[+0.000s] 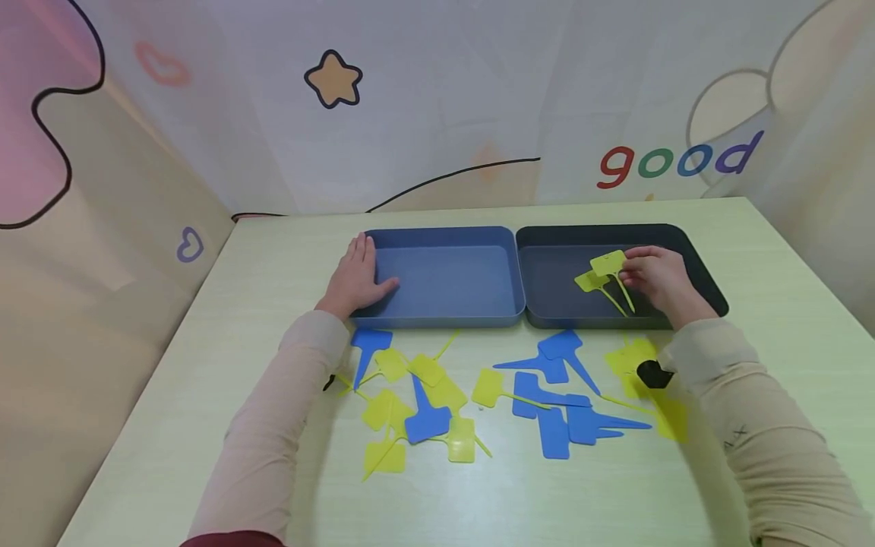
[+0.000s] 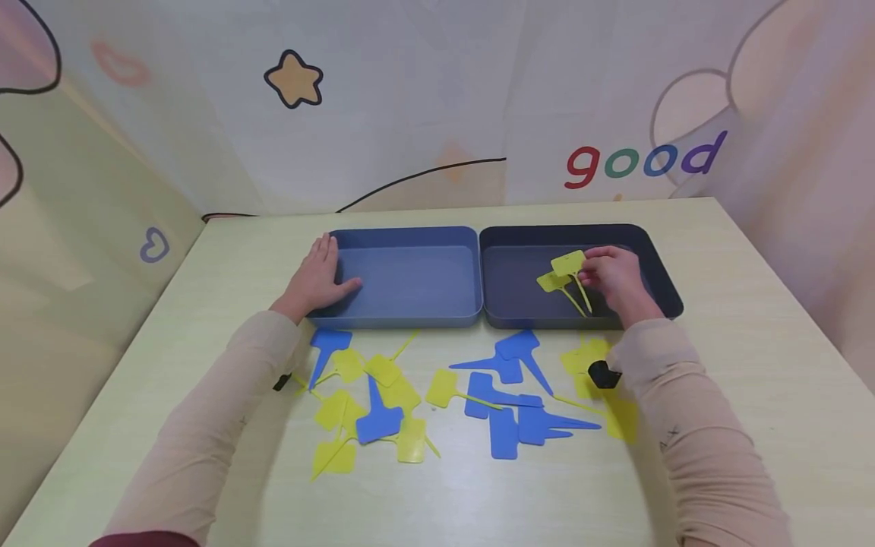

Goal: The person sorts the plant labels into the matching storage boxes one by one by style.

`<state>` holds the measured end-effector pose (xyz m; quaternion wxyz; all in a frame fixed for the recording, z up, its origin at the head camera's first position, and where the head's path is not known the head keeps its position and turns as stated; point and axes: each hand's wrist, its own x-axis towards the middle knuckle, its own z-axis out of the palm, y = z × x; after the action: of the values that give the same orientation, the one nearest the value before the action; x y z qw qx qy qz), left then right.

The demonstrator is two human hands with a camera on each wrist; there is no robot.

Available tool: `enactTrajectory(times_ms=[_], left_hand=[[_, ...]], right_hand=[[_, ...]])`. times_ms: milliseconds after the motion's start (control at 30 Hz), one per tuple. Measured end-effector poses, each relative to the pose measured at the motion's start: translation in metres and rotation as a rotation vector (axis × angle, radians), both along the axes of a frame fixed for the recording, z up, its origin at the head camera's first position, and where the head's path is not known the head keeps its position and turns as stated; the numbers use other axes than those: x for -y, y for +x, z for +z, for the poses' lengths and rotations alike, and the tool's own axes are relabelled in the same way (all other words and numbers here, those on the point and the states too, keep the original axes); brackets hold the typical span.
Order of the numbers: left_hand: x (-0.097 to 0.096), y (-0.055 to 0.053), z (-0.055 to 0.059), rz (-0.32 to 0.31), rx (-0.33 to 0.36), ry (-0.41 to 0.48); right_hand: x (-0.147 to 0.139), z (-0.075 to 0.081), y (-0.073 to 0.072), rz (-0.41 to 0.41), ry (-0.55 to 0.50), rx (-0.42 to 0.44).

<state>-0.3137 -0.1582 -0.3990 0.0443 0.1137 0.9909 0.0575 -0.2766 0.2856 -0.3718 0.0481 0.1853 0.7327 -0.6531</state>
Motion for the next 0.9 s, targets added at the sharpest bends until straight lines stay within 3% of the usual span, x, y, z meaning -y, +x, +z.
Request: enactTrajectory(times_ms=[133, 433, 600, 767, 900], left_hand=[[-0.001, 0.001, 0.002, -0.005, 0.002, -0.004], [0.0, 0.002, 0.002, -0.009, 0.003, 0.018], [0.001, 0.003, 0.002, -0.005, 0.004, 0.018], [0.0, 0.003, 0.002, -0.011, -0.003, 0.016], [0.0, 0.002, 0.002, -0.015, -0.003, 0.019]], right_hand=[[-0.009, -0.006, 0.0, 0.004, -0.026, 0.04], [-0.016, -0.013, -0.002, 0.074, 0.061, 0.092], [-0.014, -0.014, -0.004, 0.034, 0.089, 0.114], [-0.016, -0.015, -0.004, -0.004, 0.219, 0.118], [-0.014, -0.012, -0.002, -0.006, 0.407, 0.086]])
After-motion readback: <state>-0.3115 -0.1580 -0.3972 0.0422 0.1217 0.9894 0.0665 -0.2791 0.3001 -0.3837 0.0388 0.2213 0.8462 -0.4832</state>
